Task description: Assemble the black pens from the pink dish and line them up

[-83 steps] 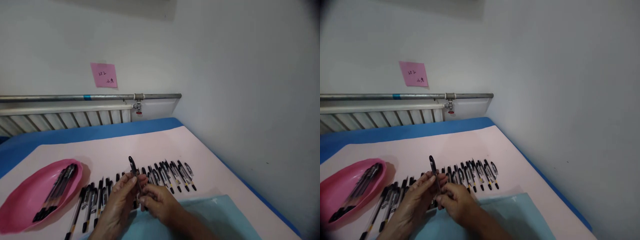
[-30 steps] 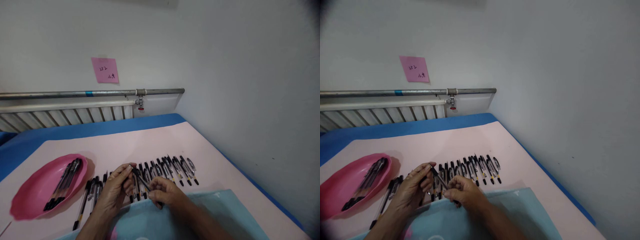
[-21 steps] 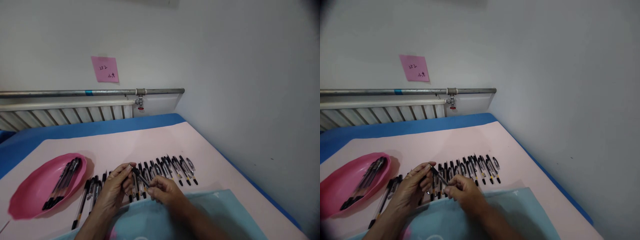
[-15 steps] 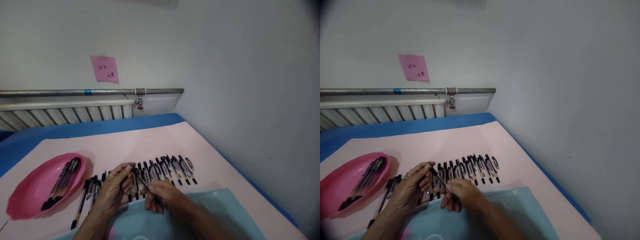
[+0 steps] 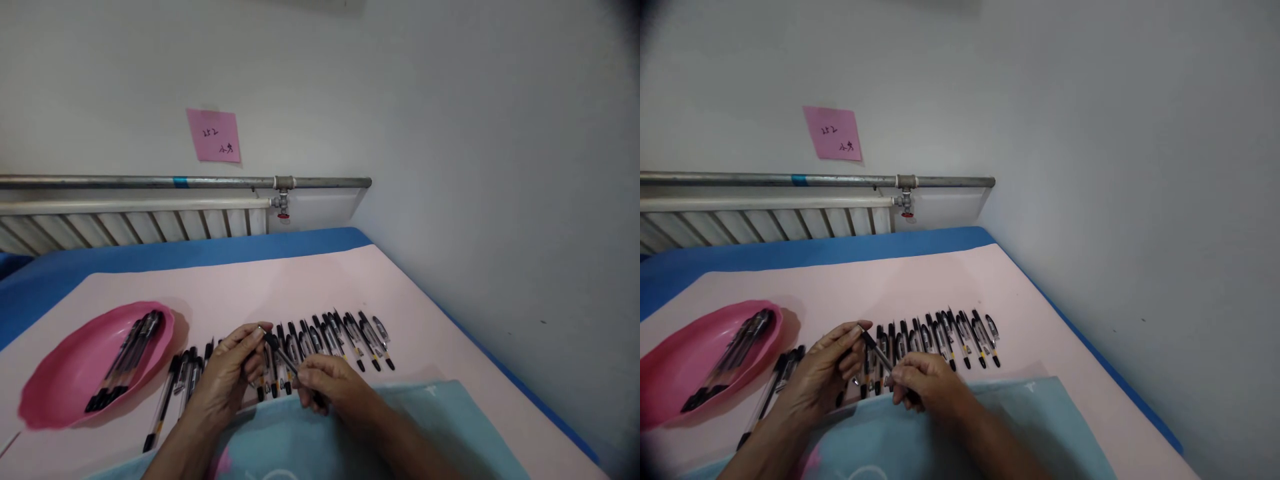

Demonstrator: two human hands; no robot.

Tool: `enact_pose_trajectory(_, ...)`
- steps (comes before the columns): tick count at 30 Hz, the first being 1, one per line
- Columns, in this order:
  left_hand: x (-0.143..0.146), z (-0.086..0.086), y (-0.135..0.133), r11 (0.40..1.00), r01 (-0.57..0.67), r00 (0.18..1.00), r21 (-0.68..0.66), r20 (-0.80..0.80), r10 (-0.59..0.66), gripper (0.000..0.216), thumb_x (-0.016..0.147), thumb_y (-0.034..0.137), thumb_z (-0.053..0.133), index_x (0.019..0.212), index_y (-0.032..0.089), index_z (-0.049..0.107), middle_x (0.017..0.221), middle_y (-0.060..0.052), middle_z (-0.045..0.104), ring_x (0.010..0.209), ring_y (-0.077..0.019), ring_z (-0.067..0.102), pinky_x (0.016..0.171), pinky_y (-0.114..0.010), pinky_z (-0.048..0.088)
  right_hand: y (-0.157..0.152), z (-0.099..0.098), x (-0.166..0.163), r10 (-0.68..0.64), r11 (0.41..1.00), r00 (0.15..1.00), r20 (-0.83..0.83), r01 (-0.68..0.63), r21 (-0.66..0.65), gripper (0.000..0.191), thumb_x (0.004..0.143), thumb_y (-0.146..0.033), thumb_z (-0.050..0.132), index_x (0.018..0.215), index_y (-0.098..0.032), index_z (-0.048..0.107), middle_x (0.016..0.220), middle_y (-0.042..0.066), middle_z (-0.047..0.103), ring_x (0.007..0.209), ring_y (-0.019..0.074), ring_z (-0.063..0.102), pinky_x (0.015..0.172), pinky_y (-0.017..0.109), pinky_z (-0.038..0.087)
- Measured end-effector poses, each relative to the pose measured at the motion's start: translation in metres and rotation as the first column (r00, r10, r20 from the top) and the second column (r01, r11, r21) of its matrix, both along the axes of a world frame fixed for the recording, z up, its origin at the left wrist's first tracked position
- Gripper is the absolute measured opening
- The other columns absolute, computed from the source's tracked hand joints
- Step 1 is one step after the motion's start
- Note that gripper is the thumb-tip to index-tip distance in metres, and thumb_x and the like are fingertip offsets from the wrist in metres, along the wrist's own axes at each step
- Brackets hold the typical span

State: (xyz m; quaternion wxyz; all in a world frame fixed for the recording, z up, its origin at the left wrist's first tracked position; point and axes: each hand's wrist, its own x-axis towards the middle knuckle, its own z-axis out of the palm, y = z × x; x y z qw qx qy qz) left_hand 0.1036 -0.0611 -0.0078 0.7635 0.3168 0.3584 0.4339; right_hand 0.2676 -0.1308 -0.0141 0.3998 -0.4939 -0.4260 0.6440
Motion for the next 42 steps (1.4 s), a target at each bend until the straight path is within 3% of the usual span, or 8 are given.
enact_pose_trajectory(4,0.000,-0.001,0.001,1.000,-0.015,1.000,-0.003,0.014,0.015,0.025,0.066,0.027,0.071,0.086,0.012,0.066,0.053,0.006,0.040,0.040,-0.0005,0.026,0.036,-0.015,0.020,0.000,0.000,-0.001,-0.119,0.993,0.993,0.022,0.118,0.025,0.018,0.067,-0.029,0.063,0.073,-0.016,0.054,0.058,-0.004,0.054,0.047,0.0054,0.041,0.046,0.019,0.030)
enact_pose_trajectory(7,0.000,0.000,0.001,1.000,-0.008,1.000,0.000,0.007,0.008,0.025,0.066,0.027,0.070,0.087,0.012,0.066,0.052,0.006,0.040,0.040,-0.0007,0.027,0.037,-0.015,0.021,0.000,0.001,-0.002,0.016,0.998,0.998,-0.069,-0.021,-0.065,0.026,0.074,-0.039,0.054,0.082,-0.014,0.056,0.065,0.002,0.060,0.048,0.0077,0.045,0.043,0.020,0.029)
enact_pose_trajectory(10,-0.001,0.001,0.001,1.000,-0.009,1.000,-0.006,0.003,0.009,0.025,0.067,0.026,0.070,0.088,0.012,0.066,0.053,0.006,0.041,0.040,-0.0005,0.027,0.037,-0.015,0.021,0.000,0.003,0.000,0.078,0.992,0.997,-0.021,-0.080,-0.096,0.032,0.078,-0.042,0.047,0.079,-0.013,0.058,0.060,0.001,0.057,0.046,0.0073,0.044,0.041,0.019,0.027)
enact_pose_trajectory(16,0.001,-0.002,-0.001,0.998,-0.049,0.999,-0.025,0.008,0.049,0.027,0.064,0.026,0.072,0.085,0.011,0.065,0.054,0.006,0.043,0.039,0.0000,0.029,0.036,-0.015,0.021,-0.003,0.005,-0.002,-0.113,0.981,0.944,0.310,0.056,0.184,0.017,0.078,-0.031,0.051,0.068,-0.017,0.053,0.061,-0.002,0.054,0.056,0.0091,0.046,0.054,0.021,0.034)
enact_pose_trajectory(21,-0.007,-0.002,0.007,0.977,-0.211,0.977,-0.033,0.022,0.212,0.027,0.060,0.026,0.075,0.079,0.012,0.063,0.056,0.005,0.046,0.039,-0.0001,0.030,0.034,-0.013,0.023,-0.007,0.002,-0.006,-0.277,0.931,0.789,0.548,0.080,0.355,0.017,0.076,-0.032,0.056,0.066,-0.019,0.054,0.061,-0.002,0.051,0.058,0.0107,0.044,0.054,0.022,0.031)
enact_pose_trajectory(30,-0.021,0.002,0.021,0.950,-0.297,0.942,-0.094,0.130,0.308,0.016,0.065,0.019,0.070,0.070,0.012,0.056,0.063,0.002,0.050,0.044,-0.0029,0.038,0.034,-0.014,0.029,-0.008,-0.002,-0.003,-0.262,0.931,0.793,0.550,0.058,0.360,0.018,0.079,-0.033,0.052,0.069,-0.018,0.055,0.059,-0.002,0.049,0.056,0.0103,0.043,0.053,0.022,0.031)
enact_pose_trajectory(35,-0.026,0.004,0.024,0.921,-0.384,0.918,-0.067,0.084,0.388,0.014,0.065,0.017,0.068,0.069,0.013,0.055,0.068,0.000,0.053,0.049,-0.0054,0.045,0.035,-0.015,0.032,-0.009,0.002,-0.002,-0.263,0.932,0.802,0.536,0.068,0.355,0.019,0.079,-0.032,0.050,0.067,-0.018,0.055,0.057,-0.003,0.046,0.055,0.0103,0.042,0.051,0.022,0.030)
enact_pose_trajectory(42,-0.010,0.005,0.007,0.996,-0.061,0.998,-0.059,-0.015,0.060,0.023,0.062,0.020,0.071,0.081,0.011,0.063,0.067,-0.001,0.055,0.047,-0.0043,0.042,0.036,-0.014,0.031,-0.009,0.000,-0.003,-0.259,0.930,0.798,0.544,0.055,0.362,0.019,0.079,-0.031,0.051,0.066,-0.018,0.055,0.057,-0.003,0.048,0.055,0.0100,0.044,0.052,0.022,0.030)
